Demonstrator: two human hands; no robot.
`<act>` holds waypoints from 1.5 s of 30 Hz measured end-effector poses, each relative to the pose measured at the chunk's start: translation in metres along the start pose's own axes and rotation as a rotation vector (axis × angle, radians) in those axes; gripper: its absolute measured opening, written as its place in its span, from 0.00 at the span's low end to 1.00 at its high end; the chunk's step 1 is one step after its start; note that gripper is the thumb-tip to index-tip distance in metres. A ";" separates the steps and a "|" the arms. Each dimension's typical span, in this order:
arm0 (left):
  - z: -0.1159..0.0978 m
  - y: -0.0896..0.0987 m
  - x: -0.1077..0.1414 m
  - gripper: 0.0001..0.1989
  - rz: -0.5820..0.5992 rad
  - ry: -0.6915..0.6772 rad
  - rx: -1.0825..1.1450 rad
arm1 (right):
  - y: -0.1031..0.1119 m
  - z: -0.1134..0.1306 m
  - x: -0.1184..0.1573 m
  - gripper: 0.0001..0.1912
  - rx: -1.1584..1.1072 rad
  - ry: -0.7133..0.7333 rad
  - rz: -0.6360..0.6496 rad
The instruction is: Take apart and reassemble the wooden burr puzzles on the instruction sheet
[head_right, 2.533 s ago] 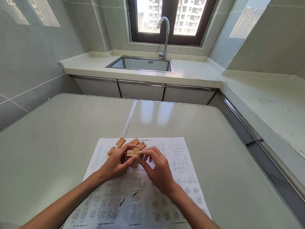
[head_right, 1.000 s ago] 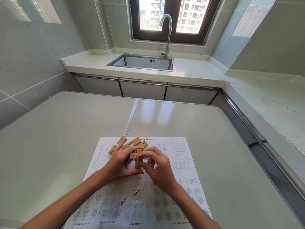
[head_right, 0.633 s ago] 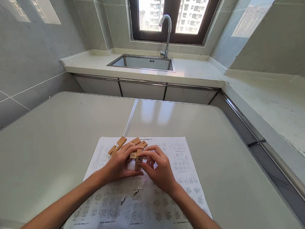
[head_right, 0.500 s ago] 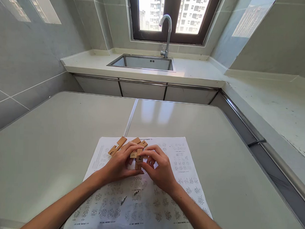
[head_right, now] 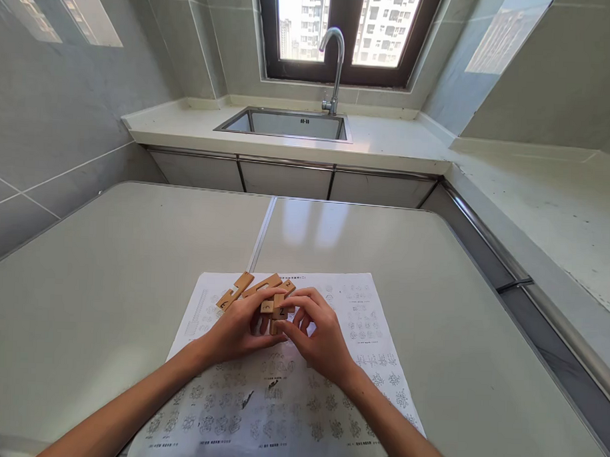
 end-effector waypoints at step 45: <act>-0.008 0.005 -0.002 0.34 0.022 -0.001 0.238 | -0.002 -0.017 -0.001 0.22 0.051 -0.197 0.101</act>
Point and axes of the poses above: each hand's wrist, its own x-axis away from the middle knuckle, its own y-axis out of the back of the hand, z = x × y, the point moved 3 cm from there along -x, towards the middle knuckle, and after that the axes turned 8 degrees about -x, right-handed, at the moved point
